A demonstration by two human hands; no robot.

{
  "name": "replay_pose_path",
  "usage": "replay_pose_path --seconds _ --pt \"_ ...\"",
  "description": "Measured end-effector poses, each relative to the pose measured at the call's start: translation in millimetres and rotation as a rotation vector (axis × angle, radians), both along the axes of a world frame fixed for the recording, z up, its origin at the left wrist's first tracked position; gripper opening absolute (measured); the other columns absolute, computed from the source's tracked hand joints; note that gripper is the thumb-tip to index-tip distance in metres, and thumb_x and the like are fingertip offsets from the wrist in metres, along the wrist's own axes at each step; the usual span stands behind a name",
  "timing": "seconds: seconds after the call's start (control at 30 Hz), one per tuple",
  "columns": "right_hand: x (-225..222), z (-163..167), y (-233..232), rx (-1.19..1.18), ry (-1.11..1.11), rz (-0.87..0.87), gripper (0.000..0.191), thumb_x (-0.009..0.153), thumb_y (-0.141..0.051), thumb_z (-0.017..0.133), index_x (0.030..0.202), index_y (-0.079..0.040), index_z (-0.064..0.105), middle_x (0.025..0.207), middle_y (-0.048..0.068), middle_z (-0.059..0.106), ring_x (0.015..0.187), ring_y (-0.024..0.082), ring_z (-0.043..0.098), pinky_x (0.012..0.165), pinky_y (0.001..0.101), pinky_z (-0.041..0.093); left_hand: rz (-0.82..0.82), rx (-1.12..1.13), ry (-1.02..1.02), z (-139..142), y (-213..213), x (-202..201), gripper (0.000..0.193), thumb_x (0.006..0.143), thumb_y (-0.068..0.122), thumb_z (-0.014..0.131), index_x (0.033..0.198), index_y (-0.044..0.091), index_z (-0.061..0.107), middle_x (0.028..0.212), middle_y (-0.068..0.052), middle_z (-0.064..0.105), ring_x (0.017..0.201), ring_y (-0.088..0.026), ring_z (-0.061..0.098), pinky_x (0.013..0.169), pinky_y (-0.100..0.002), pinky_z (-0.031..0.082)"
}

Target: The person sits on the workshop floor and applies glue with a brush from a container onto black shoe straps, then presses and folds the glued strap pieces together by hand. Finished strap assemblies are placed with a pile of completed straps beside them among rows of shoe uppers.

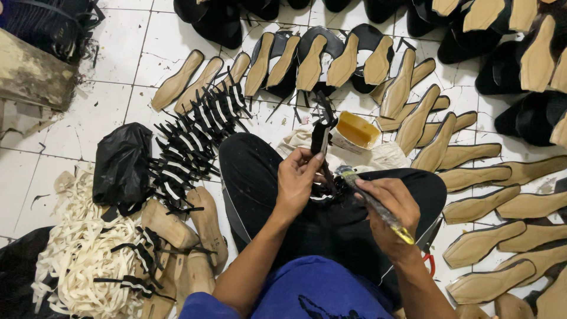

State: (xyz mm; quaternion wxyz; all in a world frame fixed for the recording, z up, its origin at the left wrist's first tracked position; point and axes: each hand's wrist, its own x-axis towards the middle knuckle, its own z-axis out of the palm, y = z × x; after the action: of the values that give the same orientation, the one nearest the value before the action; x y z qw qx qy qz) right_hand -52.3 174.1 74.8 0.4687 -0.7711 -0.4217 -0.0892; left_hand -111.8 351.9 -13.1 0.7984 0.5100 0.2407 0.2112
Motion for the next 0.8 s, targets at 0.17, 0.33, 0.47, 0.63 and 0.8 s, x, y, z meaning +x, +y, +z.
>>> replay_pose_path --seconds 0.17,0.33,0.47,0.63,0.8 --pt "1.4 0.9 5.7 -0.059 -0.165 0.042 0.032 0.077 -0.001 0.083 0.107 -0.006 0.075 0.093 0.007 0.068 0.087 0.025 0.066 0.077 0.0359 0.053 0.028 -0.012 -0.044 7.4 -4.7 1.5 0.018 0.1 0.014 0.066 0.102 -0.003 0.062 0.088 -0.006 0.068 0.072 -0.009 0.066 0.06 -0.026 0.06" --pt "5.2 2.7 5.0 -0.202 -0.255 0.143 0.032 0.076 -0.004 0.078 0.108 -0.007 0.075 0.094 0.007 0.069 0.09 0.026 0.066 0.083 0.0414 0.049 0.068 0.014 -0.03 5.1 1.4 1.4 0.02 0.102 0.015 0.065 0.101 -0.004 0.062 0.084 -0.006 0.065 0.07 -0.01 0.066 0.059 -0.026 0.06" --pt "7.6 5.4 0.9 -0.336 -0.222 0.208 0.032 0.074 -0.003 0.076 0.106 -0.007 0.075 0.091 0.005 0.069 0.089 0.024 0.068 0.084 0.0424 0.047 0.127 0.031 -0.026 3.8 10.3 -1.1 0.02 0.102 0.015 0.065 0.101 -0.004 0.062 0.085 -0.005 0.066 0.07 -0.009 0.065 0.06 -0.026 0.06" --pt "2.7 3.7 2.9 -0.097 -0.168 0.088 0.028 0.085 -0.006 0.078 0.112 -0.01 0.072 0.096 0.003 0.068 0.09 0.021 0.064 0.086 0.0381 0.045 0.12 0.045 0.011 5.5 6.6 -0.1 0.02 0.101 0.015 0.066 0.1 -0.004 0.061 0.081 -0.006 0.063 0.069 -0.011 0.066 0.058 -0.027 0.061" --pt "3.4 -6.2 9.8 -0.279 -0.157 0.228 0.033 0.075 -0.003 0.072 0.107 -0.006 0.073 0.093 0.009 0.068 0.093 0.028 0.065 0.087 0.0423 0.047 0.226 -0.044 -0.049 -2.6 27.6 -1.2 0.018 0.099 0.013 0.066 0.097 -0.004 0.062 0.083 -0.005 0.067 0.069 -0.011 0.067 0.06 -0.028 0.061"
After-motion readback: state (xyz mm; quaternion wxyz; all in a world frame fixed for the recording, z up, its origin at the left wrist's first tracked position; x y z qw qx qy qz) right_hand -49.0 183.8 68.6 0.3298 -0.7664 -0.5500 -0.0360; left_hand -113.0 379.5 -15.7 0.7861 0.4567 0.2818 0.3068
